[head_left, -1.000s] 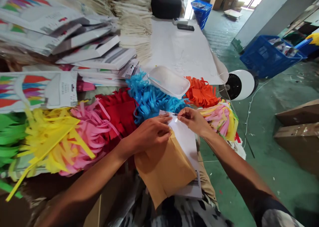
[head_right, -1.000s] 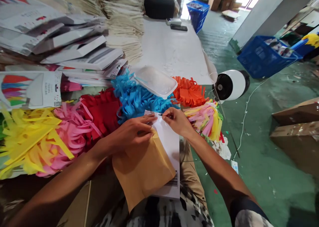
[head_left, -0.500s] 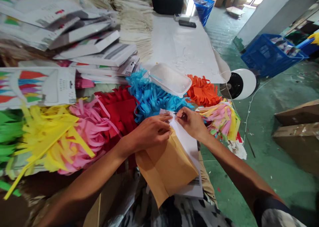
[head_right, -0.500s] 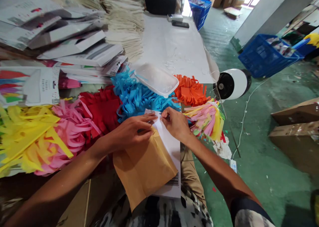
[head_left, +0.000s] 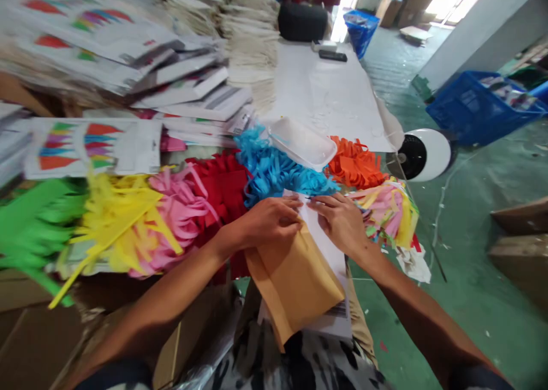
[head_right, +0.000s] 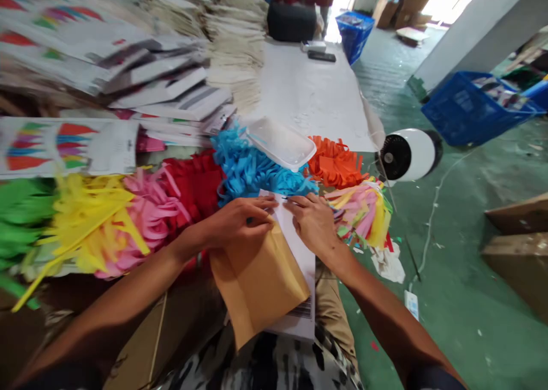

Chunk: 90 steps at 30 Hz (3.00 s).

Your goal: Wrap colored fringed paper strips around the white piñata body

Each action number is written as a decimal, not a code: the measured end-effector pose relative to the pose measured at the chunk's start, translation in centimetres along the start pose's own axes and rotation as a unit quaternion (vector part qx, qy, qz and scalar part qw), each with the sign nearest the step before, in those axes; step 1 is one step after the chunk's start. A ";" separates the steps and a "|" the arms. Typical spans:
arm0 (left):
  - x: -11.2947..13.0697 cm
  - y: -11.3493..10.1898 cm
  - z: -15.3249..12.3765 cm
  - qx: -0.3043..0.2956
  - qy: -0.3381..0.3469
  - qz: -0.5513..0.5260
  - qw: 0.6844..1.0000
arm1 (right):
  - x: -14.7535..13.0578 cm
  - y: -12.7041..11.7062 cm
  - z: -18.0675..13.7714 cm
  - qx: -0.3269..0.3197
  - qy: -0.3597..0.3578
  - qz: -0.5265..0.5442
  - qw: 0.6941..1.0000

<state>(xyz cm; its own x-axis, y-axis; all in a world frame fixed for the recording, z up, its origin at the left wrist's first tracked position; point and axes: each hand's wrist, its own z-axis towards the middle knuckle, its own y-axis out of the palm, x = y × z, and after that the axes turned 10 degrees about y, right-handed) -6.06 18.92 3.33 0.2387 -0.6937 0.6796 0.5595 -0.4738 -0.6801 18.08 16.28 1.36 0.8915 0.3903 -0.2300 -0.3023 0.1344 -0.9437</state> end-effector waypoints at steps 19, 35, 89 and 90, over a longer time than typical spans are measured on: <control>3.3 -12.5 -10.7 0.507 -0.218 -0.091 0.829 | -3.0 -4.8 -6.8 0.067 0.045 0.231 0.970; 12.1 -3.9 -4.6 0.448 -0.030 0.150 0.881 | -9.2 -9.2 -3.7 0.178 0.101 0.382 0.901; 13.5 2.3 5.9 0.182 -0.015 -0.241 0.953 | -2.6 -13.6 -11.2 0.344 0.031 0.025 0.938; 13.5 2.2 5.8 0.184 -0.026 -0.267 0.946 | -2.7 -13.4 -11.3 0.351 0.023 0.011 0.936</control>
<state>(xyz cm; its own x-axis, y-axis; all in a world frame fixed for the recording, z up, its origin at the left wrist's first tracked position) 3.01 11.63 12.58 -0.1219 -0.3770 0.9181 0.8474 -0.5212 -0.1015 23.51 3.17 11.98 0.8908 0.3628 -0.2736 -0.4543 0.6981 -0.5535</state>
